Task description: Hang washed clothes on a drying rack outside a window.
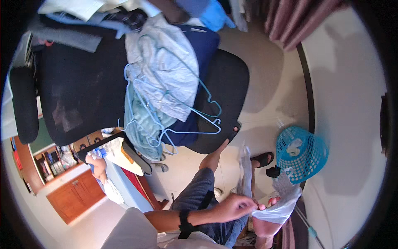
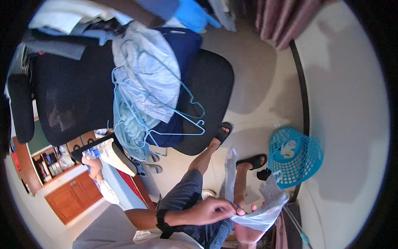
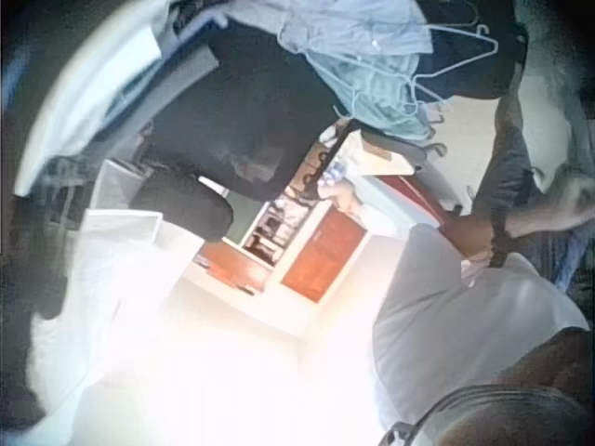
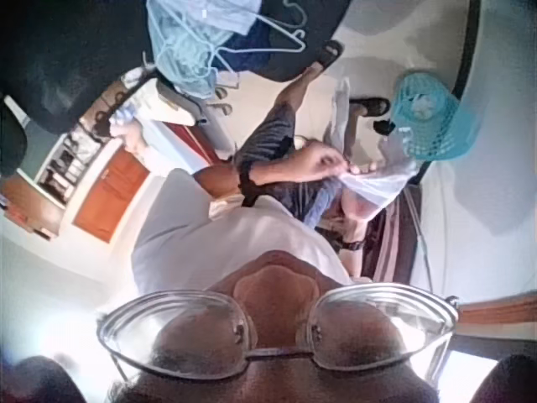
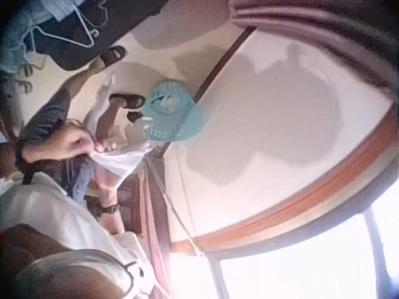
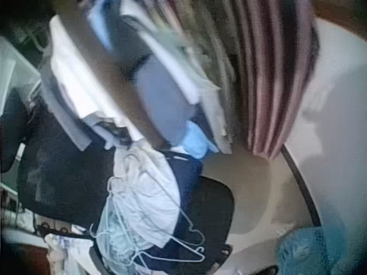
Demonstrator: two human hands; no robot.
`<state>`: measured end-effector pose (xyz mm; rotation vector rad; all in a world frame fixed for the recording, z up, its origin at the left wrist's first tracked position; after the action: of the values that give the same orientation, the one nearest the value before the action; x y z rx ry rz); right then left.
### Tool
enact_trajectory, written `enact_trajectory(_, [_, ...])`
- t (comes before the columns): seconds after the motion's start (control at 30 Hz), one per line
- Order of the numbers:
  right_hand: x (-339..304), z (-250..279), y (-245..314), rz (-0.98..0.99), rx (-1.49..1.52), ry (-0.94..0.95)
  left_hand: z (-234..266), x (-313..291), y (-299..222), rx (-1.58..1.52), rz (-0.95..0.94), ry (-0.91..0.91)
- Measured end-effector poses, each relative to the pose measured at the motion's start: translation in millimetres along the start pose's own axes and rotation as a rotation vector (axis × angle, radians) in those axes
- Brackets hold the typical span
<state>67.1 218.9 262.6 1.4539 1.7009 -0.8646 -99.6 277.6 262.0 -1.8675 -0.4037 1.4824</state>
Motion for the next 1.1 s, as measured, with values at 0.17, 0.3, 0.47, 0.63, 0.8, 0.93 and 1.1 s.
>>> enact_trajectory(0.17, [12, -32, -26, -0.016, -0.244, 0.047, 138, 17, 60, -0.641, 0.501, -0.88])
enact_trajectory(0.3, [15, -54, -42, -0.004, -0.467, -0.112, 196, 80, 69, -0.875, 0.459, -0.936])
enact_trajectory(0.47, [7, -58, -39, 0.427, -0.948, -0.131, 194, 85, 54, -1.037, 0.282, -1.22])
enact_trajectory(0.63, [-14, -87, -38, 0.477, -1.033, -0.136, 215, -8, 3, -0.407, -0.291, -1.483])
enact_trajectory(0.8, [-32, -115, -44, 0.569, -0.838, -0.129, 261, -98, -3, -0.168, -0.409, -1.491])
enact_trajectory(0.93, [-41, -106, -34, 0.61, -0.799, -0.007, 286, -134, -31, 0.018, -0.444, -1.419])
enact_trajectory(1.1, [-93, -99, -28, 0.863, -0.843, -0.006, 239, -207, -94, 0.461, -0.585, -0.979])
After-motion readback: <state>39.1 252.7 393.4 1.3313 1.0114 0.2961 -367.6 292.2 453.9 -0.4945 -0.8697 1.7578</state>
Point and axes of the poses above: each hand's wrist, its own x-axis towards the middle knuckle, its own z-axis out of the back of the hand, y = z × x, the point moved 1 cm from there along x, towards the middle knuckle, and after that the axes turned 12 degrees about -y, right-handed, at the moved point
